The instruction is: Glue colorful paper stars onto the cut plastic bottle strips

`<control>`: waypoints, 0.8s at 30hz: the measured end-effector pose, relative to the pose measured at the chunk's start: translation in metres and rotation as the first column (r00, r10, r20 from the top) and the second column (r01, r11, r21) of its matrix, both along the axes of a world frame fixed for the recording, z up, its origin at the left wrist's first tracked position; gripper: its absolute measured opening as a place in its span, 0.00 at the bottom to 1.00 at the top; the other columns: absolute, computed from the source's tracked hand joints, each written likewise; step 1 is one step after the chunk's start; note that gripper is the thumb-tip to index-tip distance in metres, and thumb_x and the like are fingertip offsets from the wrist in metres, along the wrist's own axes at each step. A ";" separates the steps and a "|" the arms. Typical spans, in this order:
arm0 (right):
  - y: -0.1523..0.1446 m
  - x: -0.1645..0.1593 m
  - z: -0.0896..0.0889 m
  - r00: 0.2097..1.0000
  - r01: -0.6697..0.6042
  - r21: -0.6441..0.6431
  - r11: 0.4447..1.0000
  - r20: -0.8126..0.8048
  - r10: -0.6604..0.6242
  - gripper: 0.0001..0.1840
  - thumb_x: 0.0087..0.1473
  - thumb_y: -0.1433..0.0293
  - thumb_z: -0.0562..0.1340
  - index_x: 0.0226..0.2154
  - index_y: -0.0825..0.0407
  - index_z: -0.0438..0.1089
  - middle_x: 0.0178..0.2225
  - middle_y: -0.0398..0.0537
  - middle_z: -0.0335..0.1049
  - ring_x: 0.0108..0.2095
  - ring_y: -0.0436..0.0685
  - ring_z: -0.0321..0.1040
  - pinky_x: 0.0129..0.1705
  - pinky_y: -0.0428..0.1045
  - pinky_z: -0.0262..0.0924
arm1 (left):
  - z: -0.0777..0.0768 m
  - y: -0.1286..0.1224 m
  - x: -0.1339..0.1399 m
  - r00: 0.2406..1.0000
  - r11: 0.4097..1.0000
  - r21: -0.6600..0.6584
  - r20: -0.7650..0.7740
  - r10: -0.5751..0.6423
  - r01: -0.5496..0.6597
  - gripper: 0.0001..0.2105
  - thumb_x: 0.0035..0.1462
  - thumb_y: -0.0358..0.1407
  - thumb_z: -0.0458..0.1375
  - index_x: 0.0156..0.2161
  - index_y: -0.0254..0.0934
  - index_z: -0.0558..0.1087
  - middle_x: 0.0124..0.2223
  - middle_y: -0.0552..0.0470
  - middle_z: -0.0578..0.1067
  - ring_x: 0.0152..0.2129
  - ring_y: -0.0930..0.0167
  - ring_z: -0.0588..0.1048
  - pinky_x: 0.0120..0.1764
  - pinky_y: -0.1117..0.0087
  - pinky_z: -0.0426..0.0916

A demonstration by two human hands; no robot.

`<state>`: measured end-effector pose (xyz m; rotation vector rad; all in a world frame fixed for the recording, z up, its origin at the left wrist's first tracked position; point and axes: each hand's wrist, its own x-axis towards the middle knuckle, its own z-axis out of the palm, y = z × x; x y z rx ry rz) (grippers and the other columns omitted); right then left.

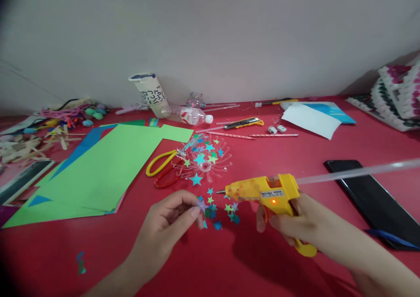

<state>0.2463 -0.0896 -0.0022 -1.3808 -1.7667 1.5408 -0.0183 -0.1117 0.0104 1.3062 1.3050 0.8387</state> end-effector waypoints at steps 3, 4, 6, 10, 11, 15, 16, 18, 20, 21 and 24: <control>0.011 -0.003 -0.002 0.995 0.014 0.053 0.998 0.099 -0.019 0.14 0.57 0.64 0.53 0.29 0.53 0.71 0.20 0.44 0.67 0.17 0.49 0.63 0.16 0.42 0.54 | -0.003 0.002 0.003 0.993 0.993 -0.109 0.118 -0.028 0.041 0.07 0.58 0.37 0.52 0.31 0.37 0.68 0.25 0.56 0.73 0.16 0.80 0.60 0.21 0.77 0.55; 0.014 -0.005 -0.004 0.986 0.013 0.120 0.993 0.165 -0.033 0.18 0.58 0.62 0.51 0.28 0.54 0.70 0.20 0.45 0.66 0.18 0.49 0.63 0.17 0.42 0.54 | -0.005 0.003 0.003 0.987 0.988 -0.144 0.154 -0.035 0.057 0.07 0.58 0.37 0.52 0.31 0.36 0.67 0.25 0.56 0.73 0.14 0.80 0.57 0.19 0.77 0.53; 0.020 -0.008 -0.010 0.950 -0.020 0.199 0.980 0.308 -0.044 0.22 0.58 0.58 0.51 0.25 0.54 0.69 0.19 0.45 0.65 0.19 0.50 0.64 0.18 0.43 0.54 | -0.007 0.005 0.004 0.975 0.977 -0.199 0.220 -0.035 0.080 0.07 0.58 0.36 0.51 0.31 0.36 0.66 0.24 0.55 0.74 0.13 0.81 0.54 0.18 0.77 0.49; 0.031 -0.010 -0.023 0.785 -0.079 0.311 0.947 0.605 -0.133 0.27 0.57 0.51 0.49 0.19 0.52 0.62 0.17 0.44 0.64 0.17 0.50 0.61 0.17 0.45 0.49 | -0.010 0.009 0.005 0.947 0.947 -0.302 0.320 -0.003 0.105 0.06 0.57 0.34 0.50 0.31 0.35 0.65 0.22 0.55 0.72 0.13 0.81 0.53 0.18 0.77 0.47; 0.033 -0.009 -0.025 0.731 -0.103 0.348 0.932 0.662 -0.166 0.27 0.57 0.50 0.48 0.19 0.52 0.61 0.17 0.44 0.63 0.17 0.50 0.60 0.18 0.45 0.48 | -0.010 0.009 0.005 0.941 0.939 -0.325 0.337 0.002 0.115 0.06 0.57 0.34 0.50 0.30 0.35 0.65 0.22 0.55 0.72 0.13 0.81 0.53 0.18 0.77 0.46; 0.040 -0.007 -0.027 0.604 -0.145 0.430 0.891 0.752 -0.265 0.27 0.55 0.48 0.48 0.17 0.50 0.59 0.15 0.45 0.62 0.17 0.53 0.59 0.19 0.47 0.41 | -0.010 0.009 0.004 0.923 0.915 -0.375 0.384 0.006 0.150 0.07 0.57 0.34 0.50 0.29 0.35 0.66 0.21 0.55 0.71 0.12 0.81 0.54 0.17 0.77 0.43; 0.039 -0.007 -0.026 0.571 -0.149 0.444 0.884 0.769 -0.289 0.27 0.55 0.48 0.49 0.18 0.50 0.59 0.15 0.45 0.61 0.16 0.54 0.58 0.19 0.47 0.39 | -0.010 0.009 0.004 0.920 0.913 -0.378 0.392 0.006 0.155 0.07 0.57 0.34 0.50 0.29 0.35 0.66 0.21 0.55 0.71 0.12 0.81 0.54 0.17 0.77 0.43; 0.035 -0.010 -0.019 0.526 -0.165 0.507 0.846 0.771 -0.360 0.24 0.55 0.50 0.50 0.20 0.51 0.61 0.16 0.46 0.62 0.17 0.55 0.59 0.20 0.47 0.38 | -0.009 0.009 0.003 0.919 0.910 -0.385 0.395 0.013 0.153 0.07 0.56 0.33 0.50 0.28 0.35 0.66 0.21 0.55 0.70 0.12 0.81 0.54 0.17 0.77 0.43; 0.026 -0.020 -0.008 0.579 -0.206 0.620 0.757 0.701 -0.416 0.18 0.55 0.55 0.53 0.27 0.52 0.64 0.21 0.47 0.65 0.20 0.55 0.61 0.21 0.47 0.43 | -0.008 0.008 0.003 0.920 0.902 -0.402 0.393 0.017 0.155 0.07 0.56 0.34 0.51 0.28 0.35 0.66 0.21 0.56 0.70 0.12 0.81 0.54 0.16 0.77 0.42; 0.020 -0.026 -0.002 0.689 -0.231 0.672 0.704 0.624 -0.369 0.13 0.57 0.60 0.53 0.31 0.52 0.65 0.23 0.46 0.67 0.21 0.54 0.62 0.23 0.47 0.48 | -0.008 0.008 0.003 0.919 0.896 -0.414 0.394 0.016 0.162 0.07 0.55 0.34 0.51 0.28 0.35 0.66 0.20 0.56 0.70 0.12 0.81 0.53 0.16 0.77 0.42; 0.005 -0.051 0.017 0.891 -0.334 0.705 0.626 0.453 -0.036 0.07 0.58 0.71 0.53 0.34 0.50 0.65 0.27 0.44 0.69 0.25 0.50 0.65 0.27 0.45 0.55 | -0.008 0.008 0.004 0.906 0.866 -0.457 0.423 0.008 0.205 0.06 0.54 0.34 0.52 0.28 0.35 0.66 0.19 0.57 0.69 0.11 0.81 0.53 0.16 0.76 0.40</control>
